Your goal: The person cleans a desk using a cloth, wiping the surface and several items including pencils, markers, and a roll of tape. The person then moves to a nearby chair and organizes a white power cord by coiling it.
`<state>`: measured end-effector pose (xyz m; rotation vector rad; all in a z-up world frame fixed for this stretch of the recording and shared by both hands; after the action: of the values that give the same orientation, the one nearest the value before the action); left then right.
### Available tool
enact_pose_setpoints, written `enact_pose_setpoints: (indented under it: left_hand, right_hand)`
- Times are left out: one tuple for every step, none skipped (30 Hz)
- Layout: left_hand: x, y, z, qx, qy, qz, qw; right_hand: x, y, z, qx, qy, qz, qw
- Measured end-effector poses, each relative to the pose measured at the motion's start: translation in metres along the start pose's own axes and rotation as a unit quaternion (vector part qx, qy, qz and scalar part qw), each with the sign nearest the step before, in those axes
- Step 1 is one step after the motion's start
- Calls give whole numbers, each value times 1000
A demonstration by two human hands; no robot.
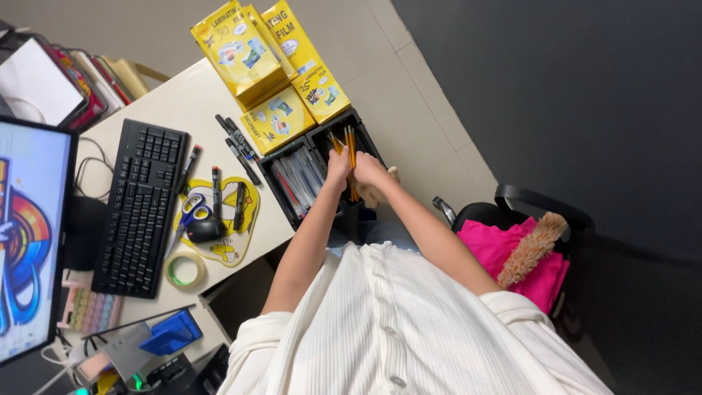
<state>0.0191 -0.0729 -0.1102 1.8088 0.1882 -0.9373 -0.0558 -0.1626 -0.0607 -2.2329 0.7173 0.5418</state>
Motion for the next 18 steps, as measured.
enact_pose_setpoints:
  left_hand:
    - [5, -5, 0, -4, 5, 1, 1000]
    - [10, -9, 1, 40, 15, 5, 999]
    - [14, -15, 3, 86, 22, 8, 996]
    - [10, -10, 2, 84, 25, 7, 996]
    - [5, -6, 3, 92, 23, -8, 995]
    - [0, -3, 4, 100, 21, -24, 995]
    - [-1, -1, 4, 97, 22, -23, 995]
    - [-2, 0, 5, 116, 19, -28, 993]
    - [-4, 1, 4, 135, 16, -33, 990]
    - [-3, -3, 6, 132, 18, -33, 991]
    - [0, -5, 7, 160, 24, -30, 986]
    - [3, -6, 7, 188, 31, -28, 981]
    - [6, -6, 7, 186, 32, -26, 982]
    - [10, -7, 7, 175, 24, -43, 983]
    - [11, -13, 9, 165, 14, -63, 984]
    - [5, -6, 9, 165, 13, -65, 984]
    - [-1, 0, 8, 158, -5, -81, 984]
    - [-6, 6, 7, 151, -22, -97, 983]
  right_hand:
    - [3, 1, -2, -3, -2, -6, 1000]
    - [6, 3, -1, 74, -28, 0, 997]
    - [7, 6, -1, 152, -54, 9, 987]
    - [9, 8, 2, 150, -56, 7, 987]
    - [10, 11, 5, 194, -64, -10, 979]
    - [11, 14, 8, 238, -73, -27, 968]
    - [4, 7, 4, 235, -74, -28, 969]
    - [-2, 3, 0, 232, -77, 0, 970]
    - [-9, -2, -3, 228, -80, 28, 970]
    - [-7, 2, 3, 225, -81, 26, 971]
    - [-4, 5, 6, 138, -65, 20, 988]
    - [0, 7, 9, 50, -47, 14, 998]
    - [-6, 4, 5, 49, -46, 12, 998]
    - [-12, 1, 2, 148, -54, 16, 987]
    - [-22, 0, 2, 247, -62, 24, 967]
    - [-29, 0, -5, 247, -63, 25, 967]
    - [-34, -1, -10, 292, -74, 39, 953]
    - [-40, -3, -15, 336, -85, 52, 937]
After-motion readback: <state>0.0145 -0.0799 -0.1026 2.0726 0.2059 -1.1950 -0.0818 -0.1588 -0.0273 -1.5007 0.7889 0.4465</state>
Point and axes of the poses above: each hand's wrist, its own x-axis towards the middle knuckle, its own z-axis out of the palm, y = z × x, the point moved 4 cm from there along x, towards the middle knuckle
